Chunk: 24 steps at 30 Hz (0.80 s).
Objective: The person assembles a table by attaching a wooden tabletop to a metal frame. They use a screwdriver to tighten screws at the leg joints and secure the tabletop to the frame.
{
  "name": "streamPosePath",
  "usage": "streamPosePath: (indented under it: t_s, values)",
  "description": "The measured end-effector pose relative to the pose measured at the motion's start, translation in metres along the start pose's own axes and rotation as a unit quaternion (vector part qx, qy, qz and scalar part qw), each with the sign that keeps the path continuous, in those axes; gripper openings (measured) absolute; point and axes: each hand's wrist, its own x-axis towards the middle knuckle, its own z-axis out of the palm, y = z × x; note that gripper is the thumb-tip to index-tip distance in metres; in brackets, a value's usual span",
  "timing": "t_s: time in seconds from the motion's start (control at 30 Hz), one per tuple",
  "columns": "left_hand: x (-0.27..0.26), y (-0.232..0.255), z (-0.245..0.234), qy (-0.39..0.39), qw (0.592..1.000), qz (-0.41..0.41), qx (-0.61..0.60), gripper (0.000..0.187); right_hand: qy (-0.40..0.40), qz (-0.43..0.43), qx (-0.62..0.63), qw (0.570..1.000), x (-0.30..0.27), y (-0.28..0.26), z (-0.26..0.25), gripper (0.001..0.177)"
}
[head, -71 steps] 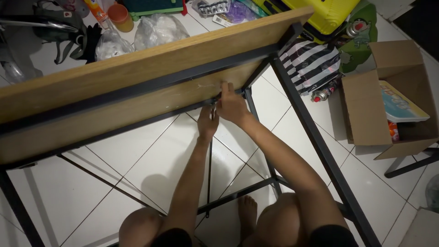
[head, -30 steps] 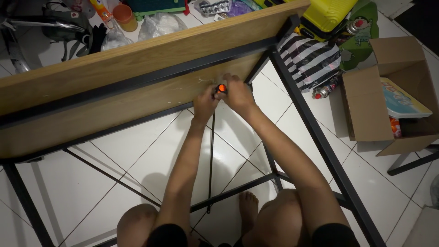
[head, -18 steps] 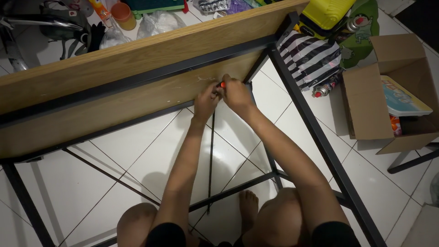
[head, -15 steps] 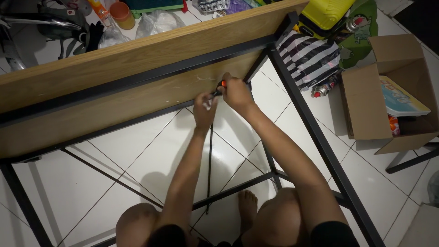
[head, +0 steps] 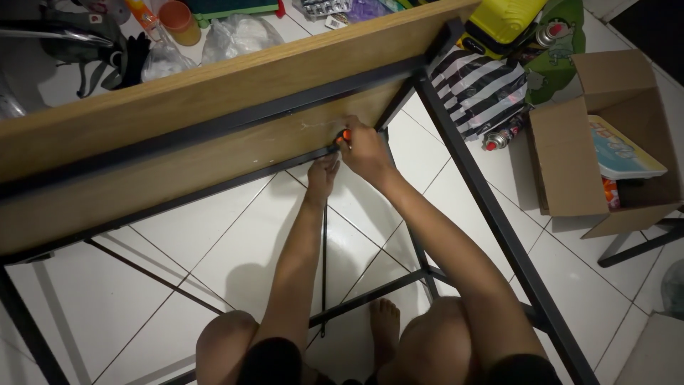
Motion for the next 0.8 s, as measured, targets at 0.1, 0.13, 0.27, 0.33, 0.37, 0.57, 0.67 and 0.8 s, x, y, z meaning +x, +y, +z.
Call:
streamPosePath:
  t_s: [0.1,0.13,0.27,0.33,0.37,0.57,0.67,0.8]
  values:
    - [-0.003,0.000,-0.002,-0.074,0.989,0.054,0.120,0.035,0.040,-0.041,-0.034,0.998,-0.002,0.009,0.013,0.029]
    - [-0.007,-0.001,-0.001,-0.115,0.953,0.124,0.250,0.029,0.022,-0.032,-0.056,0.998,-0.002,0.011,0.016,0.032]
    - [-0.014,0.005,0.006,-0.035,0.998,-0.029,-0.037,0.032,-0.028,-0.009,-0.064,0.998,0.002,0.022,0.017,0.031]
    - [-0.019,0.009,0.012,-0.046,0.998,-0.015,-0.032,0.030,-0.037,-0.014,-0.052,0.998,0.008,0.022,0.009,0.030]
    - [-0.021,0.012,0.016,-0.052,0.998,-0.008,-0.029,0.029,-0.042,-0.019,-0.055,0.997,0.010,0.021,0.004,0.034]
    - [-0.030,0.018,0.036,-0.037,0.998,-0.041,-0.043,0.022,-0.057,0.020,-0.070,0.996,0.014,-0.001,-0.026,0.037]
    - [-0.035,0.025,0.047,-0.002,0.998,-0.046,-0.035,0.026,-0.067,0.027,-0.057,0.996,0.016,-0.008,-0.045,0.029]
    - [-0.050,0.028,0.065,0.111,0.888,0.054,0.444,0.028,-0.158,0.101,-0.089,0.978,0.021,-0.006,-0.060,0.027]
